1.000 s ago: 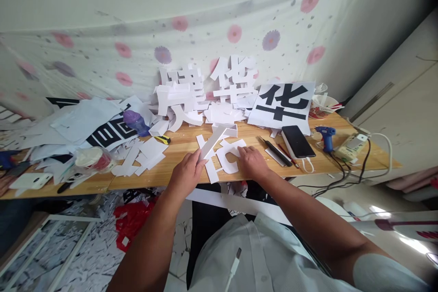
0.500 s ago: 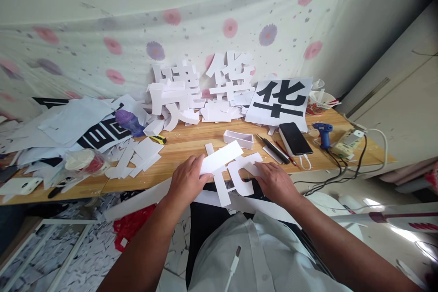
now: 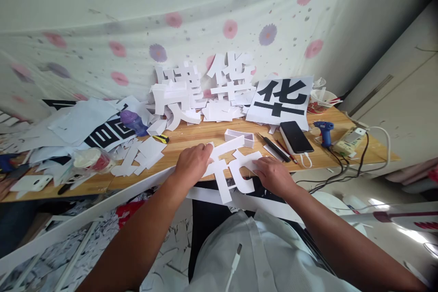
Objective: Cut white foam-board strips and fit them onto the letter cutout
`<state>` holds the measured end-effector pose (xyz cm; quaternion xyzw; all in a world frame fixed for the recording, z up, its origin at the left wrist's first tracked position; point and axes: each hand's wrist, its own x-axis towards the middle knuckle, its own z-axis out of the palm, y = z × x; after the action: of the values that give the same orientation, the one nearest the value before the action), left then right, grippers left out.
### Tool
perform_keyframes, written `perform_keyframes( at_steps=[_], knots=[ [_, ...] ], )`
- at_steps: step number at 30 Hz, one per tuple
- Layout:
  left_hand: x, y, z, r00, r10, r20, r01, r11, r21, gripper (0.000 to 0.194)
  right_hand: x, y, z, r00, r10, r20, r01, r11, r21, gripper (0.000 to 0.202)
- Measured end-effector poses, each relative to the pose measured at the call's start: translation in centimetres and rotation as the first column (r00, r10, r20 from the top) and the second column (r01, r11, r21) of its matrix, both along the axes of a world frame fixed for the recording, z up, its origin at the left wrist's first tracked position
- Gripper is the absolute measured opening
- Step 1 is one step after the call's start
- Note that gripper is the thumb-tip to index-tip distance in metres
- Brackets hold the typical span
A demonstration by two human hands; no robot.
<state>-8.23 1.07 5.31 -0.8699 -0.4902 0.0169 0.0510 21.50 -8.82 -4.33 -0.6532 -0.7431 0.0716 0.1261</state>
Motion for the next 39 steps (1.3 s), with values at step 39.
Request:
perform_keyframes(
  at_steps=[39],
  knots=[
    [2.8,2.6,-6.2,0.999,-0.052,-0.003,0.052,0.997,-0.061,0.026,2.2,-2.7,-0.8,0.990,0.106,-0.095,-0.095,0.989,0.112,0.037]
  ],
)
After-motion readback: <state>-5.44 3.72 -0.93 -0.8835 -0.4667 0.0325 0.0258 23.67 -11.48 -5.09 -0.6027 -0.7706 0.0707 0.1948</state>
